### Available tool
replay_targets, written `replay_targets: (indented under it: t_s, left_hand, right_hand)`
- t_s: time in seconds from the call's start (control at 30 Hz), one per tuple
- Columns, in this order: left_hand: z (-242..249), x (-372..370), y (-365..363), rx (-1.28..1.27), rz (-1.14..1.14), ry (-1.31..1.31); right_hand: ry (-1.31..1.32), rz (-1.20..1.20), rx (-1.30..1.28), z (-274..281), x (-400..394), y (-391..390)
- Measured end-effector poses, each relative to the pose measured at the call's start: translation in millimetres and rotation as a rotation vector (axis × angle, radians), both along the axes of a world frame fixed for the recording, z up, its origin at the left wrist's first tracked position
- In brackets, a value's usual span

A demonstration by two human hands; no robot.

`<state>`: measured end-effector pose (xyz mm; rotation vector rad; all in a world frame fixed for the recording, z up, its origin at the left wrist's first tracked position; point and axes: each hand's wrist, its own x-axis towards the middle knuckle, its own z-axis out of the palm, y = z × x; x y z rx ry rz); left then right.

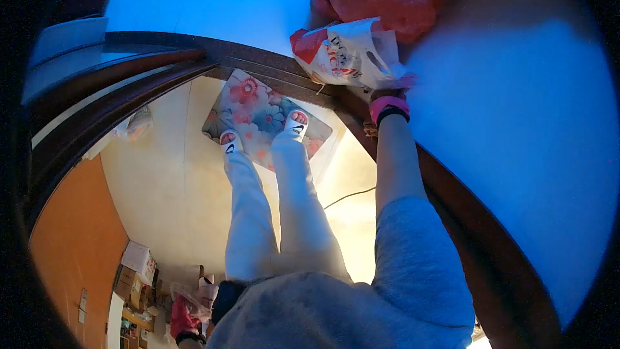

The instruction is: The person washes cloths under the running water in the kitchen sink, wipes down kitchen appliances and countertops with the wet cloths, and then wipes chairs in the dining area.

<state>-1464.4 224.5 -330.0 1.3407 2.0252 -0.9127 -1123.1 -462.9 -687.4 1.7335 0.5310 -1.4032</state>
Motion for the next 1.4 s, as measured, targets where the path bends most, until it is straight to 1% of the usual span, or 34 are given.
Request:
replay_targets:
  t_s: [0.03, 0.07, 0.13, 0.2, 0.23, 0.3, 0.33, 0.37, 0.43, 0.47, 0.5, 0.57, 0.6, 0.63, 0.7, 0.73, 0.77, 0.8, 0.83, 0.87, 0.9, 0.93, 0.97, 1.03, 1.07, 1.17, 1.23, 1.27, 1.3, 1.33, 1.37, 1.4]
  left_hand:
    - [-1, 18, -9, 0.036, -0.051, 0.14]
    - [-6, 28, -15, 0.046, -0.082, 0.224]
    - [-17, 33, -25, -0.006, -0.142, 0.301]
    - [-25, 34, -34, -0.061, -0.191, 0.344]
    - [-28, 34, -38, -0.085, -0.208, 0.365]
    - [-34, 35, -47, -0.122, -0.231, 0.397]
    - [-33, 34, -50, -0.139, -0.236, 0.406]
    - [-37, 33, -53, -0.154, -0.234, 0.401]
    - [-40, 31, -54, -0.182, -0.211, 0.384]
    - [-42, 30, -52, -0.195, -0.188, 0.36]
    - [-45, 30, -51, -0.204, -0.158, 0.327]
    - [-38, 30, -41, -0.225, -0.086, 0.251]
    - [-33, 31, -33, -0.243, -0.035, 0.211]
    - [-27, 33, -26, -0.264, -0.01, 0.176]
    - [-28, 47, -17, -0.248, -0.09, 0.232]
    - [-26, 54, -19, -0.23, -0.062, 0.086]
    - [-30, 50, -5, -0.24, -0.104, 0.056]
    - [-31, 43, 8, -0.243, -0.133, -0.024]
    - [-28, 52, 12, -0.254, -0.165, -0.104]
    - [-36, 46, 23, -0.277, -0.165, -0.223]
    - [-46, 41, 37, -0.304, -0.171, -0.338]
    - [-53, 45, 44, -0.327, -0.195, -0.362]
    - [-61, 54, 48, -0.341, -0.122, -0.383]
    - [-77, 58, 57, -0.377, -0.09, -0.433]
    - [-85, 57, 65, -0.363, -0.132, -0.477]
    - [-107, 61, 81, -0.322, -0.215, -0.547]
    - [-112, 69, 83, -0.313, -0.236, -0.54]
    - [-115, 69, 82, -0.312, -0.237, -0.538]
    - [-116, 69, 83, -0.308, -0.236, -0.536]
    - [-117, 69, 84, -0.303, -0.238, -0.532]
    - [-118, 66, 86, -0.305, -0.238, -0.524]
    - [-117, 63, 88, -0.306, -0.244, -0.518]
  right_hand:
    - [0.001, -0.007, 0.004, -15, -2, 1]
    - [-0.138, -0.113, 0.05, -27, -7, 2]
    - [-0.27, -0.236, 0.09, -55, -13, -1]
    - [-0.753, -0.697, 0.342, -91, -14, 0]
    - [-0.742, -0.71, 0.34, -91, -2, 15]
    - [-0.393, -0.86, 0.056, -65, 37, 49]
    - [-0.318, -0.78, 0.113, -85, 27, 41]
    - [-0.312, -0.772, 0.11, -90, 16, 36]
    - [-0.472, -0.643, 0.249, -74, 3, 20]
    - [-0.342, -0.7, 0.238, -44, 11, 19]
    - [-0.364, -0.681, 0.239, -23, 22, 22]
    - [-0.217, -0.566, -0.016, 23, 29, 34]
    - [-0.29, -0.599, 0.003, 43, 29, 27]
    - [-0.301, -0.597, -0.003, 75, 30, 25]
    - [-0.217, -0.456, 0.061, 151, 38, 31]
    - [-0.238, -0.609, -0.104, 195, 55, 52]
    - [-0.268, -0.614, -0.104, 222, 62, 49]
    - [-0.36, -0.52, -0.108, 251, 62, 39]
    - [-0.446, -0.47, -0.123, 285, 63, 37]
    - [-0.533, -0.424, -0.138, 321, 66, 39]
    - [-0.612, -0.426, -0.158, 361, 69, 40]
    - [-0.724, -0.406, -0.166, 396, 71, 36]
    - [-0.839, -0.386, -0.175, 430, 71, 31]
    - [-1.023, -0.386, -0.19, 506, 64, 32]
    - [-1.057, -0.407, -0.214, 546, 54, 41]
    - [-1.191, -0.254, -0.416, 649, 32, 60]
    - [-1.233, -0.142, -0.548, 703, 26, 68]
    - [-1.244, -0.143, -0.561, 733, 21, 78]
    - [-1.265, -0.207, -0.641, 761, 17, 90]
    - [-1.277, -0.269, -0.722, 784, 18, 104]
    - [-1.288, -0.326, -0.799, 795, 18, 113]
    - [-1.254, -0.257, -0.719, 802, 10, 68]
